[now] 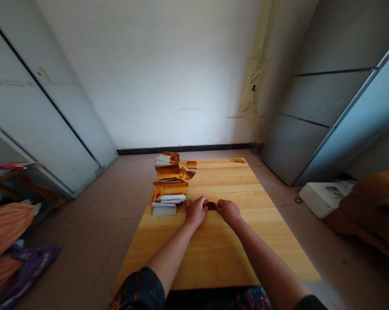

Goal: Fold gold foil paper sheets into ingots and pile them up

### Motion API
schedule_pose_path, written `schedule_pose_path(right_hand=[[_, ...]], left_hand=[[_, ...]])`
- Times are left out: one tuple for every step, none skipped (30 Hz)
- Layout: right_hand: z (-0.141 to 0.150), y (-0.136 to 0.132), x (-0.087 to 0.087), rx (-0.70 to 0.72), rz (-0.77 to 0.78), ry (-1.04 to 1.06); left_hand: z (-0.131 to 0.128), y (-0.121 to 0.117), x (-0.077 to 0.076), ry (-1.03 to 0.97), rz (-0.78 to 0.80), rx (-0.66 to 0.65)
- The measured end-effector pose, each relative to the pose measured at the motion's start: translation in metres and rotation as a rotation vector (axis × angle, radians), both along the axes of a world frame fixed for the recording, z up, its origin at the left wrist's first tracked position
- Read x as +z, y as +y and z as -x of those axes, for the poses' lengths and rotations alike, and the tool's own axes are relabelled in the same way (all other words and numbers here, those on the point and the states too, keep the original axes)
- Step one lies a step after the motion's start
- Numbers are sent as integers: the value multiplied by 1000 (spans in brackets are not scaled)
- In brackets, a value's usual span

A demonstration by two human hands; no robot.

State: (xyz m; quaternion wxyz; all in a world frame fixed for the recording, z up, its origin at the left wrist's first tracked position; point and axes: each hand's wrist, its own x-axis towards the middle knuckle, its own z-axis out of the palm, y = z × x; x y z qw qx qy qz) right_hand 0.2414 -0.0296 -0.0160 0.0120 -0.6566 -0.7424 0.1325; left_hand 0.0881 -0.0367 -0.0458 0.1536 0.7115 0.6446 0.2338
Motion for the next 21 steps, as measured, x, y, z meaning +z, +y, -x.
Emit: schedule_pose_path(right_hand=[[-1, 0, 0, 5, -5, -4], [-1, -1, -1, 10, -9, -7], [-2, -1, -1, 17, -11, -9], [-2, 0, -2, 24, -11, -10], [-2, 0, -2, 30, -9, -13], [-2, 0, -2, 34, -6, -16], [-1, 1, -3, 37, -3, -19], [-1, 1, -3, 35, -1, -21], [0, 2, -3, 24, 0, -22], [1, 2, -3, 11, 0, -19], [1, 2, -3, 0, 0, -13], [2, 2, -3, -8, 1, -6], [2, 1, -2, -9, 3, 0], [2, 1, -2, -3, 8, 5], [2, 0, -1, 7, 15, 7], [2, 0, 0, 15, 25, 8], [2, 0, 1, 18, 35, 5], [2, -1, 2, 22, 42, 1], [2, -1, 3, 26, 45, -4], [2, -1, 3, 30, 45, -10], [2, -1, 3, 34, 45, -14]], left_hand=[[1, 0, 0, -1, 0, -4], [2, -1, 0, -3, 1, -6], [3, -1, 0, -3, 2, -6], [4, -1, 0, -2, 3, -4], [4, -1, 1, 3, 5, -2], [4, -1, 2, 13, 7, -1], [4, -1, 3, 27, 10, 1], [3, -2, 4, 45, 12, 2], [2, -2, 5, 63, 12, 4], [1, -2, 5, 79, 10, 6], [1, -3, 6, 92, 6, 9], [0, -3, 6, 100, -2, 11], [-1, -4, 6, 104, -11, 14], [-1, -5, 7, 105, -21, 15], [-1, -6, 6, 105, -29, 15], [-1, -7, 6, 105, -36, 15], [-1, -8, 6, 105, -41, 15], [-1, -9, 6, 107, -46, 15], [-1, -10, 6, 110, -51, 14], [-2, -10, 7, 114, -57, 16], [-2, -11, 7, 120, -61, 21]])
